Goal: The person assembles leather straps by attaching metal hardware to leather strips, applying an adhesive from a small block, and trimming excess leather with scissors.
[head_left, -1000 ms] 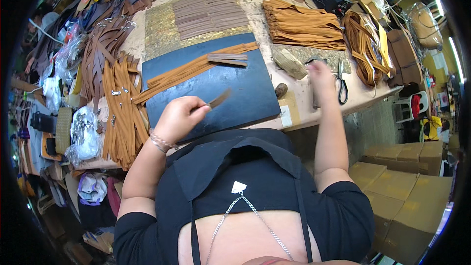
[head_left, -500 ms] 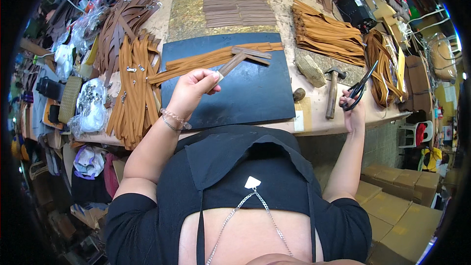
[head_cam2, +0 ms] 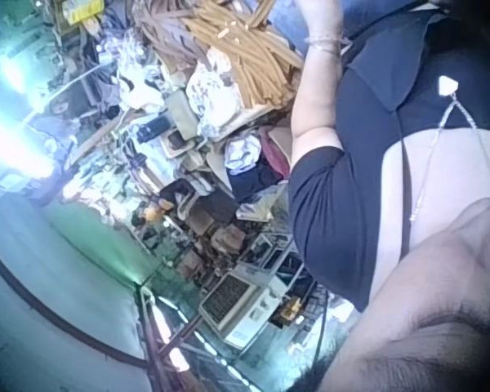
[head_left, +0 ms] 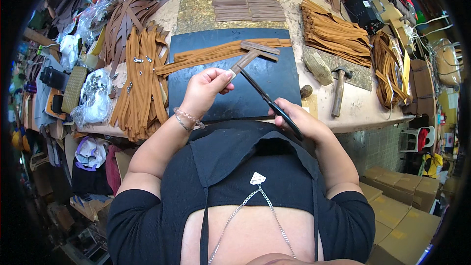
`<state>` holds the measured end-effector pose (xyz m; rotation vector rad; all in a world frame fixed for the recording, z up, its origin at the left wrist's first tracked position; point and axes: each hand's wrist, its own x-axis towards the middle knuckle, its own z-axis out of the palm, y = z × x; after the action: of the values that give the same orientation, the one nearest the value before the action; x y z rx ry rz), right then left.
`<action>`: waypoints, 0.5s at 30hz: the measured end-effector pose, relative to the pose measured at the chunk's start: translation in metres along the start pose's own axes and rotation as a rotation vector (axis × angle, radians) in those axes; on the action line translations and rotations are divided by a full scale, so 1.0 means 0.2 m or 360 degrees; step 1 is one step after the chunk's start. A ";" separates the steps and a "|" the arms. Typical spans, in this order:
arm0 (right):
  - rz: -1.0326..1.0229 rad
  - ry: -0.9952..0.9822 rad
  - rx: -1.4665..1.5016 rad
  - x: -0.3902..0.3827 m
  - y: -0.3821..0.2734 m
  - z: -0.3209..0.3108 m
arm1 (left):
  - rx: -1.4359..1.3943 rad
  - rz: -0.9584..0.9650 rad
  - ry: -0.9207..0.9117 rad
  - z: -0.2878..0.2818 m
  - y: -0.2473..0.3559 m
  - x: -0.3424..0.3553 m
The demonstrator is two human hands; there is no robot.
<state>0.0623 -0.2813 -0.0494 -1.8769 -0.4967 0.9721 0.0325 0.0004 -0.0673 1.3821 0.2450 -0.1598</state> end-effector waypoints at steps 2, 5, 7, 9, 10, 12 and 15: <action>0.0068 0.0009 -0.0029 0.02 -0.05 0.01 | -0.0007 -0.0006 0.0003 0.02 -0.02 -0.01; 0.0114 -0.0010 -0.0032 0.03 -0.04 0.01 | 0.0004 0.0013 0.0042 0.04 -0.04 -0.01; 0.0092 -0.0038 -0.0008 0.03 -0.04 0.02 | -0.0044 0.0031 0.0040 0.05 -0.05 -0.01; 0.0114 -0.0015 -0.0028 0.03 -0.04 0.03 | -0.0035 0.0016 0.0025 0.05 -0.06 -0.01; 0.0116 -0.0014 -0.0027 0.03 -0.05 0.04 | -0.0026 0.0004 0.0013 0.05 -0.05 -0.01; 0.0110 -0.0022 0.0033 0.03 -0.05 0.05 | -0.0034 0.0003 0.0022 0.06 -0.06 -0.02; 0.0051 0.0060 -0.0184 0.04 0.00 0.08 | -0.0030 -0.0003 0.0037 0.05 -0.08 -0.02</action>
<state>0.0539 -0.2667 -0.0574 -2.0084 -0.5111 0.9451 0.0263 -0.0130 -0.0802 1.3659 0.2665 -0.1424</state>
